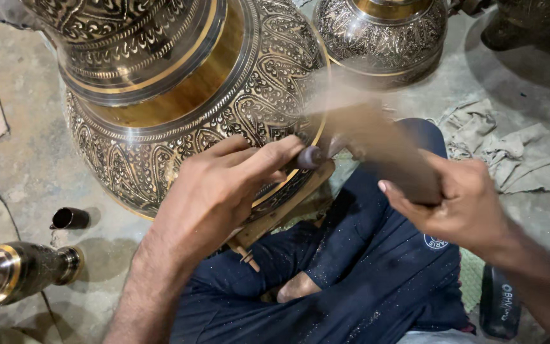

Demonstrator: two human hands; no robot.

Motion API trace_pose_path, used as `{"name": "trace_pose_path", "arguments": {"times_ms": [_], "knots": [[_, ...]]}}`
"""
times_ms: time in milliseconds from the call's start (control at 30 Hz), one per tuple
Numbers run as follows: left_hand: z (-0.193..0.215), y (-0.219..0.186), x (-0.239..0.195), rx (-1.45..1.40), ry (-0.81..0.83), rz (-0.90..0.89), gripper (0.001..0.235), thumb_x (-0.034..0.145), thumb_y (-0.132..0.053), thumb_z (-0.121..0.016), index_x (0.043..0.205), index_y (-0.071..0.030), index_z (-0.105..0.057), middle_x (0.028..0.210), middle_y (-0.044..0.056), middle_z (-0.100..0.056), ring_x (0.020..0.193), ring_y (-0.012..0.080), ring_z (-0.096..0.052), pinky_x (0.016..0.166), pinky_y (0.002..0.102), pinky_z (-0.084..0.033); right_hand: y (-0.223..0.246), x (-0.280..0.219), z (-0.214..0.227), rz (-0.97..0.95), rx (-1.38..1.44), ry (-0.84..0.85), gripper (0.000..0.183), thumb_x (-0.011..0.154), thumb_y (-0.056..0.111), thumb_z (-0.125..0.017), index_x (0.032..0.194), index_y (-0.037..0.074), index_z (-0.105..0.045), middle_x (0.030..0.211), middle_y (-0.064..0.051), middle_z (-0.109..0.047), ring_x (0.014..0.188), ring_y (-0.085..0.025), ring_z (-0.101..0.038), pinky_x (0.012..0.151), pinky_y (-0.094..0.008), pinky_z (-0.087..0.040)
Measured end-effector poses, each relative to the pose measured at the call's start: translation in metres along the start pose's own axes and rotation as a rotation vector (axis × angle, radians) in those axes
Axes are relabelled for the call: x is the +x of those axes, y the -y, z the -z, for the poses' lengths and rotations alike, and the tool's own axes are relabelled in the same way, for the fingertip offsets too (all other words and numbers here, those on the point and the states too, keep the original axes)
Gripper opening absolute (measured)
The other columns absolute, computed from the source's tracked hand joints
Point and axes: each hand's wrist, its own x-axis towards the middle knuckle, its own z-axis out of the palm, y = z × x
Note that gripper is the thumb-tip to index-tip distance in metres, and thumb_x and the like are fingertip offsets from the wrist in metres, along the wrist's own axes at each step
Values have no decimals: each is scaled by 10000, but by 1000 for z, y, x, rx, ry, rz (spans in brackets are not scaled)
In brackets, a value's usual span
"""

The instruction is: The person uses a chisel and wooden mallet to engrave intricate patterns onto the surface of a large brass vessel. They repeatedly strike the chisel to create detailed designs on the metal.

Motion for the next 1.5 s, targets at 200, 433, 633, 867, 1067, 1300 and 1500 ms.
{"name": "trace_pose_path", "arguments": {"times_ms": [200, 433, 633, 867, 1067, 1300, 1500], "knots": [[2, 1, 6, -12, 94, 50, 385, 977, -129, -616, 1355, -201, -610, 1068, 149, -757, 876, 293, -740, 671, 379, -611, 5, -5, -8, -77, 120, 0, 198, 832, 176, -809, 937, 57, -692, 767, -39, -723, 580, -83, -686, 490, -226, -537], [5, 3, 11, 54, 230, 50, 448, 1000, -83, -492, 1395, -263, -602, 956, 145, -741, 792, 282, -731, 628, 408, -600, 11, -8, -24, 20, 317, -68, 208, 897, 88, -801, 1040, 75, -652, 823, -46, -711, 674, -99, -715, 651, -253, -614], [4, 4, 15, 47, 243, -12, 423, 978, -103, -505, 1361, -253, -602, 913, 157, -739, 809, 300, -741, 625, 424, -594, 13, -11, -33, -68, 289, -130, 177, 911, 36, -801, 988, 63, -644, 800, -50, -700, 697, -89, -690, 663, -233, -580], [8, 1, 17, 66, 276, -47, 474, 947, -93, -539, 1381, -269, -604, 885, 166, -732, 785, 316, -736, 632, 440, -586, 19, -10, -42, -7, 239, -104, 244, 812, 43, -779, 1005, 8, -634, 801, -44, -698, 702, -76, -693, 648, -238, -571], [6, 7, 12, 70, 371, 50, 430, 973, -88, -530, 1337, -296, -626, 857, 148, -722, 741, 301, -731, 605, 437, -583, 9, -15, -49, 37, 240, -145, 214, 856, 77, -775, 1007, 13, -639, 771, -14, -689, 641, -63, -663, 583, -236, -565], [-11, 5, -17, 138, -88, -23, 443, 966, -57, -625, 1380, -211, -599, 1078, 99, -766, 886, 261, -709, 729, 344, -608, 7, -20, -6, -132, 140, -129, 195, 822, 95, -859, 894, 33, -689, 714, -36, -676, 611, -104, -657, 587, -277, -556], [-21, -4, -37, -2, -203, 109, 531, 812, -161, -852, 1287, -118, -620, 963, 41, -745, 808, 217, -668, 719, 365, -591, 18, -9, 28, 10, 21, 102, 205, 810, 90, -757, 1005, 39, -721, 756, -46, -748, 638, -130, -749, 540, -264, -598]]}}
